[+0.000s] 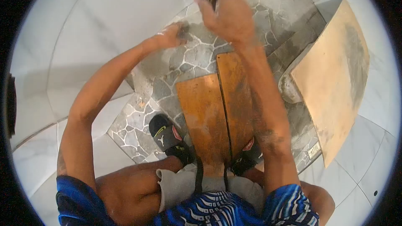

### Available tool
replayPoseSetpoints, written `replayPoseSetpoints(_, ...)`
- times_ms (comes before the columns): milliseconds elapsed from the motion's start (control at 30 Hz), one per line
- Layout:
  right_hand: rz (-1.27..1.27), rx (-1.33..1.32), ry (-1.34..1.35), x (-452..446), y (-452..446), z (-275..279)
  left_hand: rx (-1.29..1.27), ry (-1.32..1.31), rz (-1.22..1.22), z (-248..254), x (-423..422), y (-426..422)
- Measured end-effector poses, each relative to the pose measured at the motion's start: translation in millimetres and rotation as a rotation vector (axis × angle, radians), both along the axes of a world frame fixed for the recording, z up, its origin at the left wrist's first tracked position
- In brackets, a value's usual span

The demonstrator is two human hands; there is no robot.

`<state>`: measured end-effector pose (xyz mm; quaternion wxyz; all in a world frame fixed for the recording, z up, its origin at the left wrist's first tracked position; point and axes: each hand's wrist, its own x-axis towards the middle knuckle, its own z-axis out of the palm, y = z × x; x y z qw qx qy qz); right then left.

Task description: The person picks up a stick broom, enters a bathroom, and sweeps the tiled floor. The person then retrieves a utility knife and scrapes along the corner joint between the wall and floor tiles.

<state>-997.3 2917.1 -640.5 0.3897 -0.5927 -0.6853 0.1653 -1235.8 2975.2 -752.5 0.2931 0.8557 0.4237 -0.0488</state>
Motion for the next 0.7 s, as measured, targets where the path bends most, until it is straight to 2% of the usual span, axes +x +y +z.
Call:
replayPoseSetpoints(133, 0.028, 0.03, 0.171, 3.1, -19.0, 69.9, -0.156, 0.001, 0.081, -1.6, 2.5, 13.1)
replayPoseSetpoints(167, -0.03, -0.002, 0.105, 0.2, -16.2, 52.7, -0.207, 0.012, 0.106, 2.2, 4.0, 16.7)
replayPoseSetpoints(233, -0.145, -0.062, -0.024, -13.3, -3.2, -30.7, -0.177, -0.029, 0.075, 7.1, 6.2, 20.3)
replayPoseSetpoints(300, 0.0, -0.098, -0.063, -10.4, 4.6, -103.7, -0.09, -0.071, 0.038, 2.9, 10.9, 14.2)
replayPoseSetpoints(367, -0.053, -0.039, 0.003, -11.4, 15.3, -83.8, 0.092, -0.113, 0.024, -3.9, 11.0, 12.1)
replayPoseSetpoints(433, -0.088, -0.164, 0.054, -7.7, -16.8, -74.6, 0.056, -0.228, -0.03, -13.6, 10.8, -18.2)
replayPoseSetpoints(467, -0.095, -0.197, 0.07, -2.2, -5.9, -63.0, 0.109, -0.297, -0.062, -6.4, 16.1, -0.3)
replayPoseSetpoints(567, -0.034, -0.222, 0.226, 10.9, -1.2, -48.7, -0.331, -0.389, 0.047, 32.6, 32.3, -17.8)
replayPoseSetpoints(700, -0.085, -0.381, 0.418, 17.3, -0.9, -27.7, -0.466, -0.251, -0.063, 58.1, 42.3, -19.0)
